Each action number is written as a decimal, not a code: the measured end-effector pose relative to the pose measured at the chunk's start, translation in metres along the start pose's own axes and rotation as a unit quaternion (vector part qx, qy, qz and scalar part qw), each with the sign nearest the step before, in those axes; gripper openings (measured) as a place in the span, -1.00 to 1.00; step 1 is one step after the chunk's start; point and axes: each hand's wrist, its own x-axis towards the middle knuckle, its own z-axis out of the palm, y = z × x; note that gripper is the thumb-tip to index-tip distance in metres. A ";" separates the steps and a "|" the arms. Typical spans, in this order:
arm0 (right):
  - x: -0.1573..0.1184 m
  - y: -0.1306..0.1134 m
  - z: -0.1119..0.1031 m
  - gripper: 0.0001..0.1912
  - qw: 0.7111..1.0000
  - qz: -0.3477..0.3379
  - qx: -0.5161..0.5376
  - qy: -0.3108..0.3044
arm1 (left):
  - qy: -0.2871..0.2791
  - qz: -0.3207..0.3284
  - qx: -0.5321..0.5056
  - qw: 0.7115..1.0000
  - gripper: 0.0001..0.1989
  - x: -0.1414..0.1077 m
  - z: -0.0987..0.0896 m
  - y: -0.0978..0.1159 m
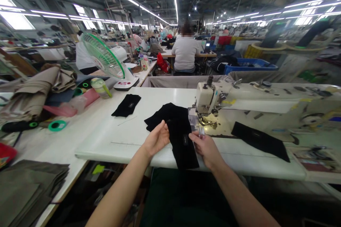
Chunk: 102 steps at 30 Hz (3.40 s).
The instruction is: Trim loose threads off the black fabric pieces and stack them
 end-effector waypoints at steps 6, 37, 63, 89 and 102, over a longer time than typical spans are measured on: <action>0.002 -0.002 -0.001 -0.47 1.000 -0.004 0.007 0.008 | 0.080 0.034 0.089 0.992 -0.74 -0.003 0.010 -0.027; 0.005 -0.007 0.006 -0.51 0.999 -0.024 -0.040 -0.027 | 0.180 0.082 -0.025 0.980 -0.68 -0.018 0.016 -0.022; 0.018 -0.004 -0.015 -0.78 0.984 -0.130 -0.120 0.036 | 0.215 0.150 -0.148 0.953 -0.52 -0.006 0.019 -0.034; 0.015 -0.010 -0.006 -0.71 0.974 -0.176 -0.136 0.048 | 0.253 0.214 -0.071 0.941 -0.57 -0.017 0.018 -0.027; 0.003 0.022 -0.034 -0.60 0.918 -0.212 -0.310 0.127 | 0.381 0.182 0.360 0.832 -0.64 0.013 -0.103 0.166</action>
